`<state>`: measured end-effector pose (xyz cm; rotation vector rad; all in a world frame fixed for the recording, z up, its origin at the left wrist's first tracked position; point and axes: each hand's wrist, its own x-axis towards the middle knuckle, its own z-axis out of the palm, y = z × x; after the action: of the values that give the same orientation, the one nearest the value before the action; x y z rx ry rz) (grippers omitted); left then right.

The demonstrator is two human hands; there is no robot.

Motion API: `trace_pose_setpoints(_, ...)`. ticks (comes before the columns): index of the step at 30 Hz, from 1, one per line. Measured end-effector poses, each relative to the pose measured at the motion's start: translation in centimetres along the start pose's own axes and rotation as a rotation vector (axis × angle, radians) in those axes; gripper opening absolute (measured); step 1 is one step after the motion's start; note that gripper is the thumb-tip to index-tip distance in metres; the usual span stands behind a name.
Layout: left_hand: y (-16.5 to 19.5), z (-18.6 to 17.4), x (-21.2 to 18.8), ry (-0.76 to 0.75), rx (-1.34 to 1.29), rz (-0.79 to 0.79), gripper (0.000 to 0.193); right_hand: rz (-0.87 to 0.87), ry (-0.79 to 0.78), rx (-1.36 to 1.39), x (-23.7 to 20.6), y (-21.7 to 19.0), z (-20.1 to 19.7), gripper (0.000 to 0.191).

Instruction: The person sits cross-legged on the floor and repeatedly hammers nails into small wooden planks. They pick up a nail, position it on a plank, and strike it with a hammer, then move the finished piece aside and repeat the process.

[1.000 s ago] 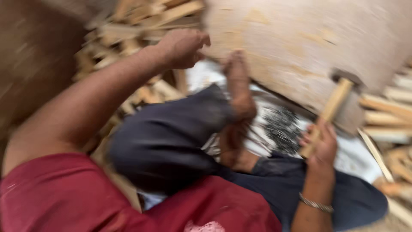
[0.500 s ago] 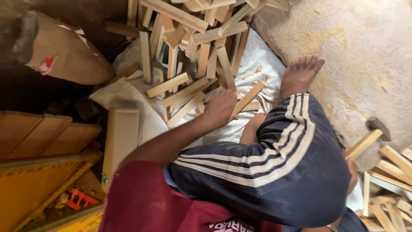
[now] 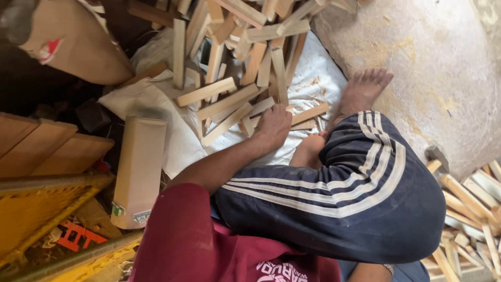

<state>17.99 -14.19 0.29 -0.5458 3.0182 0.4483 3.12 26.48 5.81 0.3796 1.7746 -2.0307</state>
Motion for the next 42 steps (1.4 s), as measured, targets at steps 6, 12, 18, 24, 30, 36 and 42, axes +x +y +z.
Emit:
trace_pose_setpoints(6, 0.1, -0.3, 0.6, -0.016, 0.021, -0.007, 0.046, -0.007, -0.019, 0.023, 0.0, 0.0, 0.6, 0.031)
trace_pose_setpoints(12, 0.1, -1.6, -0.5, -0.096, -0.09, 0.013, 0.041, 0.006, -0.048, 0.042, 1.0, 0.1, 2.0, 0.029)
trace_pose_setpoints(18, -0.6, -3.3, -0.3, -0.218, -0.261, -0.094, 0.055, 0.038, -0.076, 0.114, 2.6, -1.3, 2.2, 0.027)
trace_pose_setpoints(24, -3.3, -5.5, 4.5, 0.095, -0.606, -0.181, 0.046, 0.079, -0.082, 0.272, 4.1, -2.3, 0.2, 0.024)
trace_pose_setpoints(30, -6.6, -13.0, 11.5, -0.138, -1.116, -0.125, 0.044, 0.214, -0.145, 0.336, 5.6, -3.3, 0.9, 0.022)
trace_pose_setpoints(36, -6.5, -17.5, 12.7, -0.28, -1.458, -0.166, 0.054, 0.177, -0.165, 0.298, 5.2, -3.2, 1.9, 0.029)
trace_pose_setpoints(42, -7.5, -18.0, 14.0, -0.346, -1.438, -0.253, 0.062, 0.096, -0.073, 0.339, 3.9, -2.9, 1.4, 0.034)
